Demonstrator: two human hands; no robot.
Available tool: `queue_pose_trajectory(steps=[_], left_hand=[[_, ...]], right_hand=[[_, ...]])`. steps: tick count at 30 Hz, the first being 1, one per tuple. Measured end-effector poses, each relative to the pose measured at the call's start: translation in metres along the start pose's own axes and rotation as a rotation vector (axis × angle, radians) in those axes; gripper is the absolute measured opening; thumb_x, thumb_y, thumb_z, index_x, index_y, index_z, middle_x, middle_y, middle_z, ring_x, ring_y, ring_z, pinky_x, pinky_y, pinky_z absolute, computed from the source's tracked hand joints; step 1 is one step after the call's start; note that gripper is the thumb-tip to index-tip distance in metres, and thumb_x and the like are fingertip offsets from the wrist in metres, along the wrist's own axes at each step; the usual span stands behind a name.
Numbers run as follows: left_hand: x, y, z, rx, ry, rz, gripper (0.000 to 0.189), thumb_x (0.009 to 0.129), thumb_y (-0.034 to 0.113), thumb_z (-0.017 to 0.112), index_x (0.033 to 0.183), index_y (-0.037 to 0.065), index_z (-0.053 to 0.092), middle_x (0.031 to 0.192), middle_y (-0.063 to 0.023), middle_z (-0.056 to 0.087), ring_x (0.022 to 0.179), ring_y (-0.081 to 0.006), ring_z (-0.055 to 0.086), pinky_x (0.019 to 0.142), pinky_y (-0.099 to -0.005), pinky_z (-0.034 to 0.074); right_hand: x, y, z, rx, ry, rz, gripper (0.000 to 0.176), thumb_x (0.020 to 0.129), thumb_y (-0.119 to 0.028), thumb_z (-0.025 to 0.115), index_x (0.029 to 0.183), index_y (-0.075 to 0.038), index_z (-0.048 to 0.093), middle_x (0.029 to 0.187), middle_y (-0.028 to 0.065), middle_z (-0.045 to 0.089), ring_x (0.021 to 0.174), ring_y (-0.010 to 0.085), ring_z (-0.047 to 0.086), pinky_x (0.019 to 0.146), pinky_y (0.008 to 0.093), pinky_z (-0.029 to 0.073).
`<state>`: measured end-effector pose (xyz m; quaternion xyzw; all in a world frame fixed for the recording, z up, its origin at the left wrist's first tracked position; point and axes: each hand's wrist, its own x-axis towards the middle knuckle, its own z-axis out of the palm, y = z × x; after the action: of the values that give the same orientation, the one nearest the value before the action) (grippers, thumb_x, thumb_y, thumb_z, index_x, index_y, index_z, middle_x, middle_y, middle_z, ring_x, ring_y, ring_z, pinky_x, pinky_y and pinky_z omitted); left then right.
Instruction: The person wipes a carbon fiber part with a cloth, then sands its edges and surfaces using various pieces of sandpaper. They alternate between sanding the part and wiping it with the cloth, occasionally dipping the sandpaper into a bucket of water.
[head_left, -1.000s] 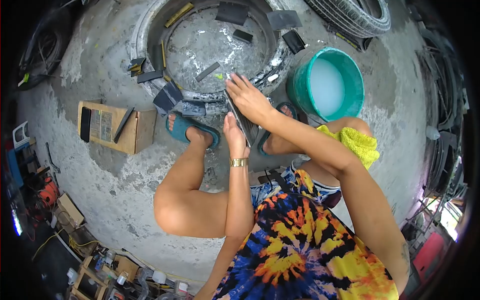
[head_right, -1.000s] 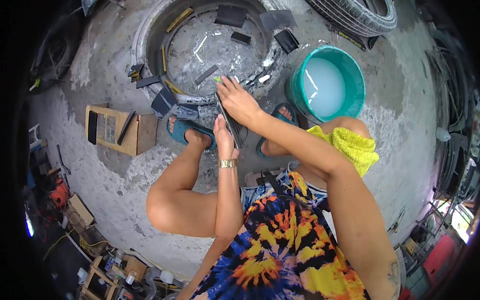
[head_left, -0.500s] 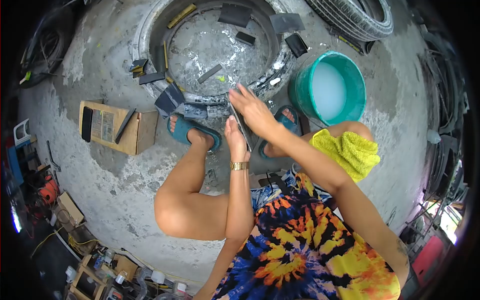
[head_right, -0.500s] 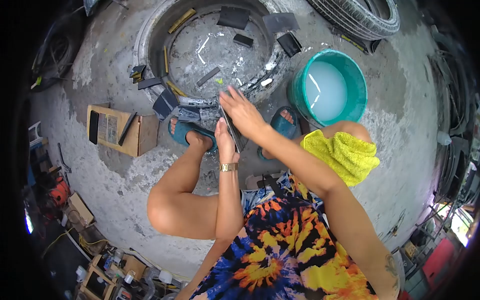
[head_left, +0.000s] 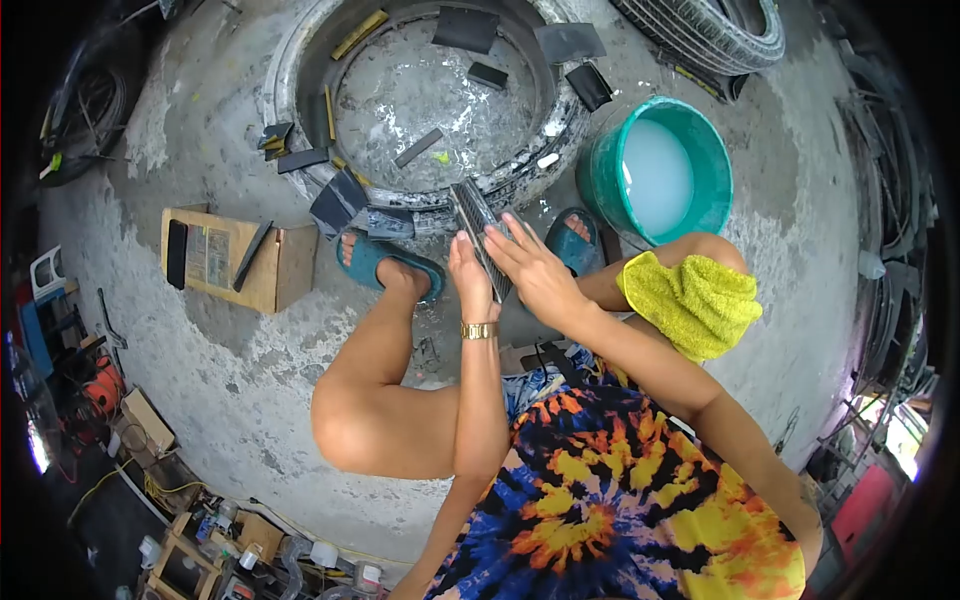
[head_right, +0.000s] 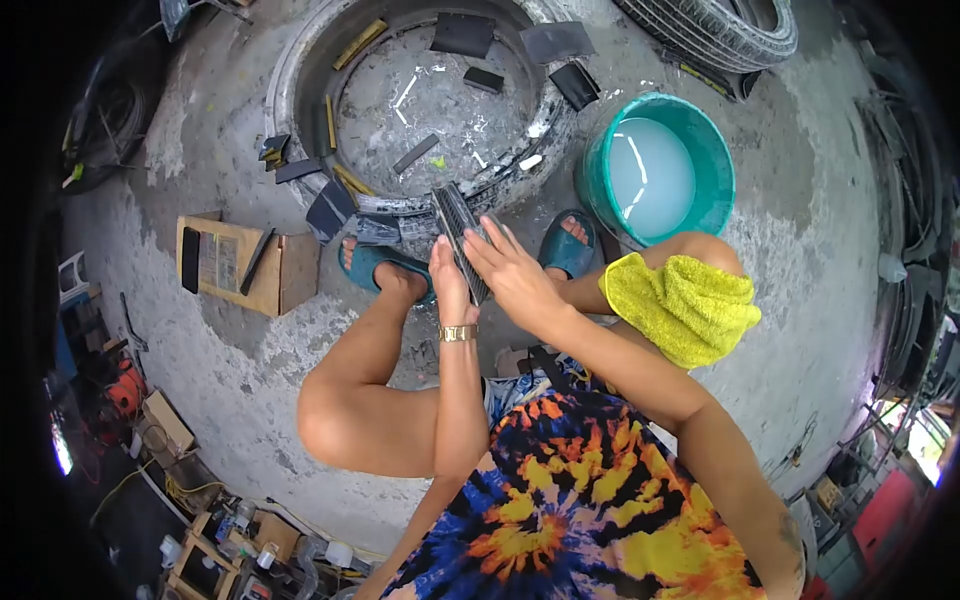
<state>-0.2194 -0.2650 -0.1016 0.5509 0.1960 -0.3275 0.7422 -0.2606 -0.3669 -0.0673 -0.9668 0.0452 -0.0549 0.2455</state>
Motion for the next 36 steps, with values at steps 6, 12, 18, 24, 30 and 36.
queue_pose_trajectory(steps=[6,12,18,24,30,36], left_hand=[[0.007,-0.010,-0.006,-0.024,0.015,0.009,0.033,0.102,0.028,0.041,0.113,0.000,0.055,0.100,-0.0069,0.063,0.088,-0.0121,0.058,0.078,-0.0277,0.046],[0.008,-0.010,-0.004,-0.033,-0.029,0.004,0.034,0.101,0.028,0.042,0.112,0.000,0.057,0.102,-0.0059,0.063,0.089,-0.0128,0.058,0.079,-0.0281,0.046],[0.010,-0.007,-0.001,-0.102,-0.047,0.028,0.035,0.102,0.029,0.041,0.117,0.000,0.055,0.104,-0.0066,0.062,0.091,-0.0129,0.058,0.080,-0.0291,0.047],[-0.002,0.001,-0.012,-0.261,-0.089,-0.093,0.030,0.101,0.029,0.044,0.115,0.004,0.055,0.105,-0.0067,0.064,0.090,-0.0169,0.062,0.081,-0.0313,0.050],[-0.027,0.035,-0.024,-0.325,-0.194,-0.036,0.025,0.101,0.030,0.044,0.106,0.010,0.057,0.097,-0.0016,0.065,0.082,-0.0136,0.062,0.073,-0.0296,0.051],[-0.050,0.049,-0.034,-0.441,-0.307,-0.065,0.026,0.101,0.029,0.045,0.108,0.008,0.059,0.097,-0.0024,0.066,0.084,-0.0132,0.063,0.074,-0.0296,0.051]], right_hand=[[0.027,0.010,0.016,-0.195,-0.016,-0.003,0.043,0.083,-0.011,0.051,0.122,0.007,0.053,0.137,0.0179,0.047,0.134,0.0379,0.034,0.110,0.0483,0.030],[0.016,0.014,0.012,-0.081,-0.006,-0.029,0.045,0.081,-0.005,0.049,0.124,0.007,0.053,0.137,0.0174,0.047,0.135,0.0389,0.033,0.111,0.0452,0.030],[-0.016,0.002,0.017,0.007,0.017,0.044,0.046,0.079,0.002,0.047,0.125,0.005,0.055,0.137,0.0173,0.049,0.135,0.0403,0.033,0.111,0.0446,0.032],[0.087,0.044,0.010,0.102,-0.183,0.079,0.046,0.076,0.003,0.054,0.121,-0.005,0.060,0.140,0.0161,0.046,0.133,0.0388,0.037,0.109,0.0480,0.034],[0.040,0.039,-0.006,-0.092,-0.068,0.093,0.062,0.074,0.006,0.054,0.134,-0.009,0.050,0.146,0.0115,0.039,0.137,0.0309,0.033,0.113,0.0541,0.021],[0.018,0.035,0.009,-0.162,0.009,0.006,0.070,0.081,-0.013,0.058,0.145,-0.011,0.031,0.146,0.0140,0.037,0.138,0.0305,0.029,0.113,0.0565,0.018]])
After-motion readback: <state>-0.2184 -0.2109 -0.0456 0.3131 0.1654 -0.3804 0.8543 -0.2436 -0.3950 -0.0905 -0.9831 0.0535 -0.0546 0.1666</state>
